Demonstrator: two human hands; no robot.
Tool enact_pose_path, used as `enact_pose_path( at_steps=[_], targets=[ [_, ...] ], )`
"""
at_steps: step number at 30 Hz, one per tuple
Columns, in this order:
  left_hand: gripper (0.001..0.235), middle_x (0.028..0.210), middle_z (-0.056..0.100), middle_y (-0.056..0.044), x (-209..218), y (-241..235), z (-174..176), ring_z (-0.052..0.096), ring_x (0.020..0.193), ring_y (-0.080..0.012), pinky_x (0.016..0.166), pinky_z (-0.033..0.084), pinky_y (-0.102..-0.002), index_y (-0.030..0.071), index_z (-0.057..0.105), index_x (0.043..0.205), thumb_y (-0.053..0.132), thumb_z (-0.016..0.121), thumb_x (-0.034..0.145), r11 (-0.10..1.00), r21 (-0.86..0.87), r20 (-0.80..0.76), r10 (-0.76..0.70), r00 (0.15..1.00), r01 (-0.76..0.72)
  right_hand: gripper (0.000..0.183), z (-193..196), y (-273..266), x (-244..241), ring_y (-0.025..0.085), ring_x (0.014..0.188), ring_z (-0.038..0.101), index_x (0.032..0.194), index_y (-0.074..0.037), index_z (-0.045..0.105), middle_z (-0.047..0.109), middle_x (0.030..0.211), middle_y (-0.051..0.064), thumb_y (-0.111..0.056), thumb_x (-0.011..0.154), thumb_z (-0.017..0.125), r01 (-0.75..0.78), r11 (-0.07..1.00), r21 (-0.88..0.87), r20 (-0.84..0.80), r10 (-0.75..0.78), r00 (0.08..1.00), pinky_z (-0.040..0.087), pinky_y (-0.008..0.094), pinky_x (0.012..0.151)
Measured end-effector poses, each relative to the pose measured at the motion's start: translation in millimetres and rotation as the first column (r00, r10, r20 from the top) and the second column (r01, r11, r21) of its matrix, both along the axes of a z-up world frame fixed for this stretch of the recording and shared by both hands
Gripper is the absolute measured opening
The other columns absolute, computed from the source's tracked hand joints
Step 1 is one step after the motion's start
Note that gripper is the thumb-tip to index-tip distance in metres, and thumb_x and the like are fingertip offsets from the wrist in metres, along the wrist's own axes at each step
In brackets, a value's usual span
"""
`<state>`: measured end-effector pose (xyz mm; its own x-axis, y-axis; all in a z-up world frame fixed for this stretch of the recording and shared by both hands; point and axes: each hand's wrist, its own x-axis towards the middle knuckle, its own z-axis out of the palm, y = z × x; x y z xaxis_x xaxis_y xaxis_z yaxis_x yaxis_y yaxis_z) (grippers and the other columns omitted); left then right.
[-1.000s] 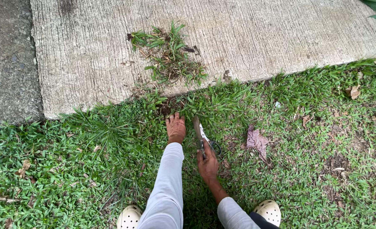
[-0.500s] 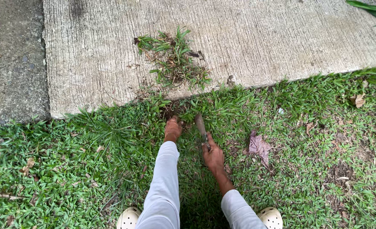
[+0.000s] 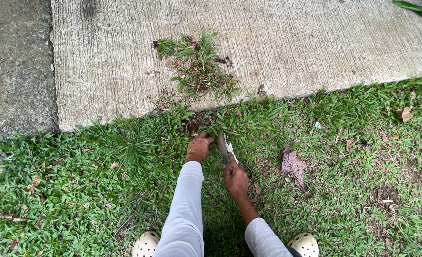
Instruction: The person uses a hand tool to loosen and remove weeds growing along the edge of a concrete slab. They repeatedly scrape the soil, pull out the weeds by hand, and place the removed vegetation on the concrete surface.
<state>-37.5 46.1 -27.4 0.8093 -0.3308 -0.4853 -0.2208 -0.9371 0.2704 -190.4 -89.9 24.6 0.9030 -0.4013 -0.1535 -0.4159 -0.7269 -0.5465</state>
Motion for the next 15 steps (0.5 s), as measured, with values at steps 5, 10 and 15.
enact_pose_path(
  at_steps=[5, 10, 15],
  targets=[
    [0.051, 0.157, 0.045, -0.008, 9, -4, -28, 0.053, 0.137, -0.0282, 0.111, 0.044, -0.041, 0.034, 0.060, 0.141, 0.003, 0.050, 0.101, 0.970, 0.090, 0.095, -0.233, 0.968, 0.224, 0.062, -14, -19, 5, 0.033, 0.084, 0.072, 0.155, -0.037, 0.050, 0.078, 0.099, 0.024, -0.036, 0.095, 0.066, 0.165, 0.942, 0.293, -0.362, -0.051, 0.931, 0.057, 0.044, 0.084],
    [0.043, 0.142, 0.063, -0.019, 54, -2, -62, 0.067, 0.122, -0.0322, 0.106, 0.051, -0.042, 0.010, 0.063, 0.140, 0.039, 0.052, 0.111, 0.770, 0.025, -0.491, 0.565, 0.663, -0.638, 0.060, -53, -51, 1, 0.025, 0.098, 0.063, 0.152, -0.020, 0.054, 0.066, 0.123, 0.012, -0.024, 0.096, 0.075, -0.170, 0.921, 0.351, 0.099, 0.144, 0.985, 0.051, 0.046, 0.087],
    [0.048, 0.137, 0.066, -0.012, 37, 15, -52, 0.068, 0.120, -0.0286, 0.110, 0.051, -0.039, 0.029, 0.071, 0.131, 0.014, 0.072, 0.086, 0.848, -0.247, -0.238, 0.415, 0.878, -0.468, 0.063, -64, -29, -1, 0.013, 0.051, 0.041, 0.156, -0.021, 0.052, 0.053, 0.069, 0.003, -0.021, 0.096, 0.067, 0.274, 0.650, 0.709, -0.279, -0.099, 0.955, 0.034, 0.032, 0.045]
  ],
)
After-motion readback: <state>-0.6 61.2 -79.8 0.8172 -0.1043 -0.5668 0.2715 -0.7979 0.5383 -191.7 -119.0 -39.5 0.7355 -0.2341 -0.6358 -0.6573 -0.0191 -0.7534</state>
